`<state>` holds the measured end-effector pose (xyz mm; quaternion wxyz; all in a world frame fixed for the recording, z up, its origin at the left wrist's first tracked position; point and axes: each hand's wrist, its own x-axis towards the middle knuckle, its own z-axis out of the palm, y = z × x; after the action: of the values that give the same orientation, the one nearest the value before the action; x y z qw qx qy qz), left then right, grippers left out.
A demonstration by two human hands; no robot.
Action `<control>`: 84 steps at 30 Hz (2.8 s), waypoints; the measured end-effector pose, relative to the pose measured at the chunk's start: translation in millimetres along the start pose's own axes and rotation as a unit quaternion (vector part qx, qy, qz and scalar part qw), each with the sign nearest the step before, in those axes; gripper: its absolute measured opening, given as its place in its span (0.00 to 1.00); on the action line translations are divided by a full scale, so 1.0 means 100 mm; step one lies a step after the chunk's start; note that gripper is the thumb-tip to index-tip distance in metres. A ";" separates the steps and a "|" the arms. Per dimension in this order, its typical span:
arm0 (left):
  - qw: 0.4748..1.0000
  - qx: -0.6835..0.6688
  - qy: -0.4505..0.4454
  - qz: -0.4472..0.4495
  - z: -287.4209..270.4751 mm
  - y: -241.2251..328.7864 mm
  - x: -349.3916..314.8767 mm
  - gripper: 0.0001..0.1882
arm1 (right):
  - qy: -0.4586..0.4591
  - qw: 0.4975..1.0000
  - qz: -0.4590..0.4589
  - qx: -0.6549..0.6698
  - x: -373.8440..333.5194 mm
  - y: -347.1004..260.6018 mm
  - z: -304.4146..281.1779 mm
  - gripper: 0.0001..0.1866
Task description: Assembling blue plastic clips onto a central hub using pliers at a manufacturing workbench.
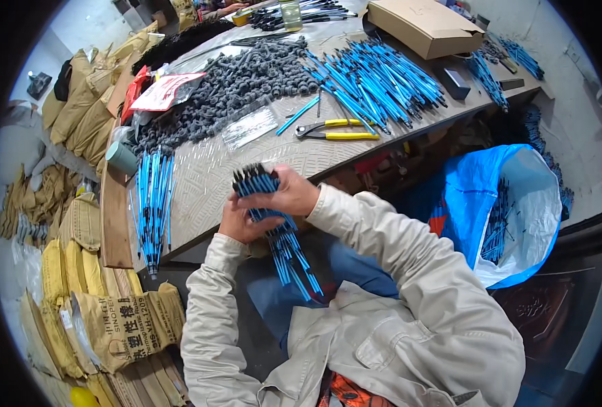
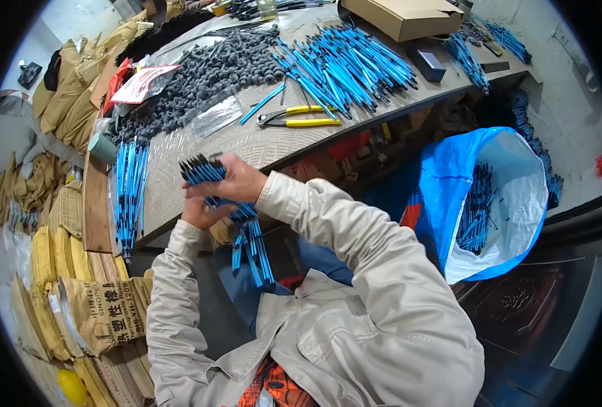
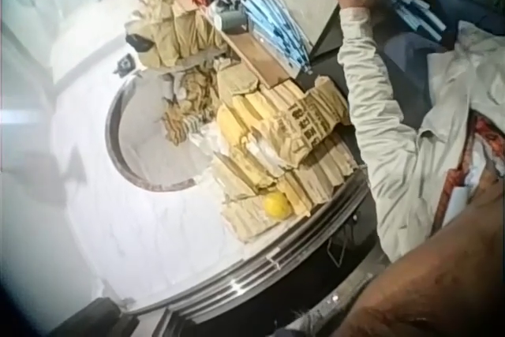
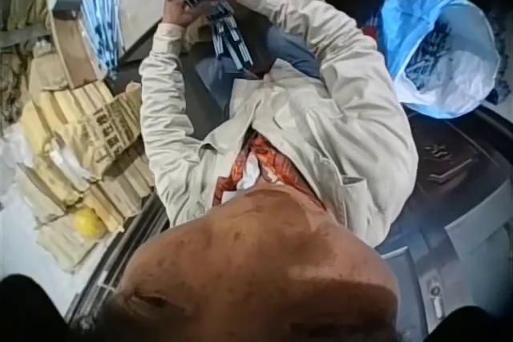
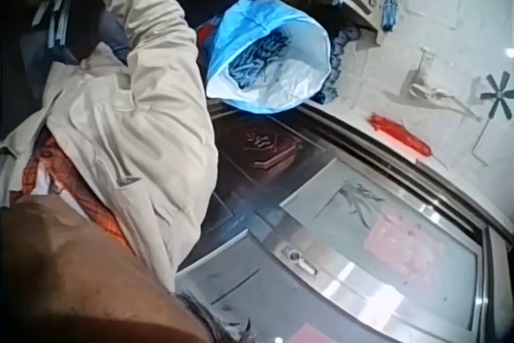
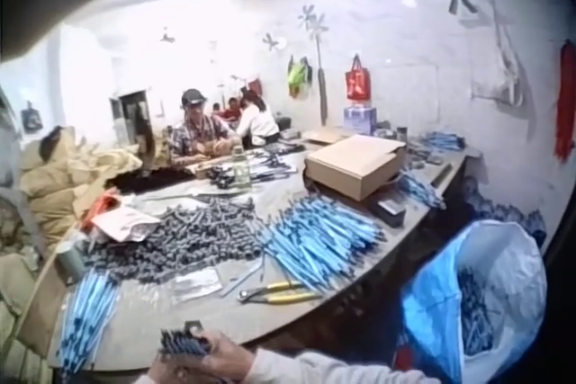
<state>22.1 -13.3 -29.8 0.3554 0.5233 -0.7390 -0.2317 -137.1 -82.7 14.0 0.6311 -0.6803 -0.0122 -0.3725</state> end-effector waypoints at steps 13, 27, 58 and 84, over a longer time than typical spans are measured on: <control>0.840 -0.504 -0.026 -0.199 1.80 0.59 -0.50 0.14 | 0.219 0.942 0.239 0.090 -1.16 -0.41 -0.09 0.14; 0.980 -0.077 0.144 -0.109 -0.20 0.11 0.08 0.12 | 0.177 0.924 0.329 0.081 -1.28 -0.15 -0.11 0.13; 0.814 -0.506 0.250 -0.139 0.61 0.45 -0.79 0.10 | 0.138 0.934 0.330 0.000 -1.25 -0.24 0.16 0.13; 0.625 -0.700 0.258 -0.229 0.71 0.67 -0.56 0.20 | 0.089 0.947 0.286 0.118 -1.28 -0.08 0.06 0.13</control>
<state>-62.6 60.0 -43.0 0.7260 0.3074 -0.0883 -0.6088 -230.8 -17.6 -45.3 0.7856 -0.5395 0.1953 -0.2317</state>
